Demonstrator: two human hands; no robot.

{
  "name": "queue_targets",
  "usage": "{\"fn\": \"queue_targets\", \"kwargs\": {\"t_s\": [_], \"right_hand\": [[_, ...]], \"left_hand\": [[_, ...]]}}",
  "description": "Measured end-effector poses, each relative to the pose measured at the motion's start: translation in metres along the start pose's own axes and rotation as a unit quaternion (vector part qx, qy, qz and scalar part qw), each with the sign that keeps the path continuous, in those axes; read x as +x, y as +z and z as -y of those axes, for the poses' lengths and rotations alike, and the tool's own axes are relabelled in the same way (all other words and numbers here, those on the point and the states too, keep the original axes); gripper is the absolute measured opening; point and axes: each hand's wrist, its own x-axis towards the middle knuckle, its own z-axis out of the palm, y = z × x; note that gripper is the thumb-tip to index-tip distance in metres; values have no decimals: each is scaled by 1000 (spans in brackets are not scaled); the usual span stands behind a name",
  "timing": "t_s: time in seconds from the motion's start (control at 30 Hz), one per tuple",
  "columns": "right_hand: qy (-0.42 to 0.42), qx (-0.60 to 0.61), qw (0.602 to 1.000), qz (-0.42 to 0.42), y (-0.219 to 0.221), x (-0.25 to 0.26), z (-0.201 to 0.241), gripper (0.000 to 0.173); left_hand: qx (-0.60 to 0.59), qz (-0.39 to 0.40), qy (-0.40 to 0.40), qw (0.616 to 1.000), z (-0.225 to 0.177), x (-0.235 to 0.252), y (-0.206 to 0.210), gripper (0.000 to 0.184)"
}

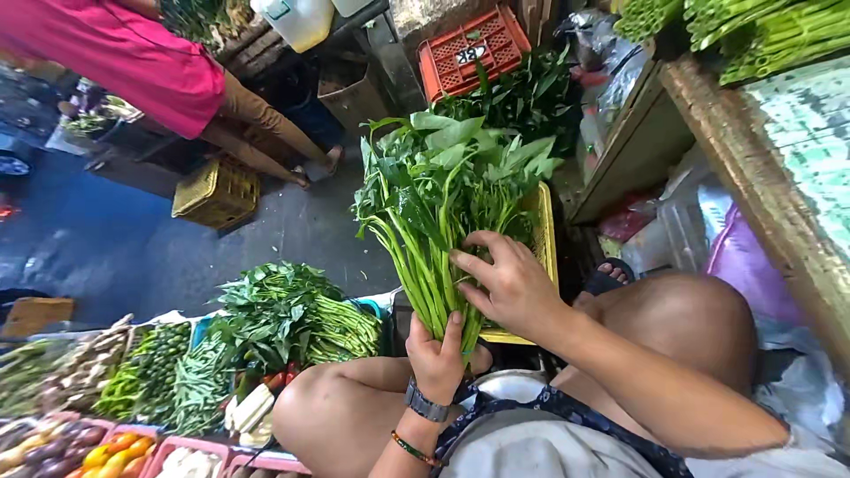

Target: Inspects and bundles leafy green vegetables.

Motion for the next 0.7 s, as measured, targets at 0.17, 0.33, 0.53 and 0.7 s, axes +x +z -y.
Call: {"fn": "queue_targets", "kwargs": {"t_s": [0.17,0.33,0.53,0.7], "right_hand": [[-46,21,999,-12,-3,0,-6,26],[-89,-15,996,22,-2,-3,-1,23],[-62,56,996,30,-3,-11,5,24],[41,7,999,25,-43,-5,-9,53]], "left_hand": [[-2,7,1,1000,2,-1,-3,37],[11,0,2,1000,2,2,-5,34],[52,2,12,999,2,8,-10,32],[143,-3,68,987,12,6,-17,43]]}}
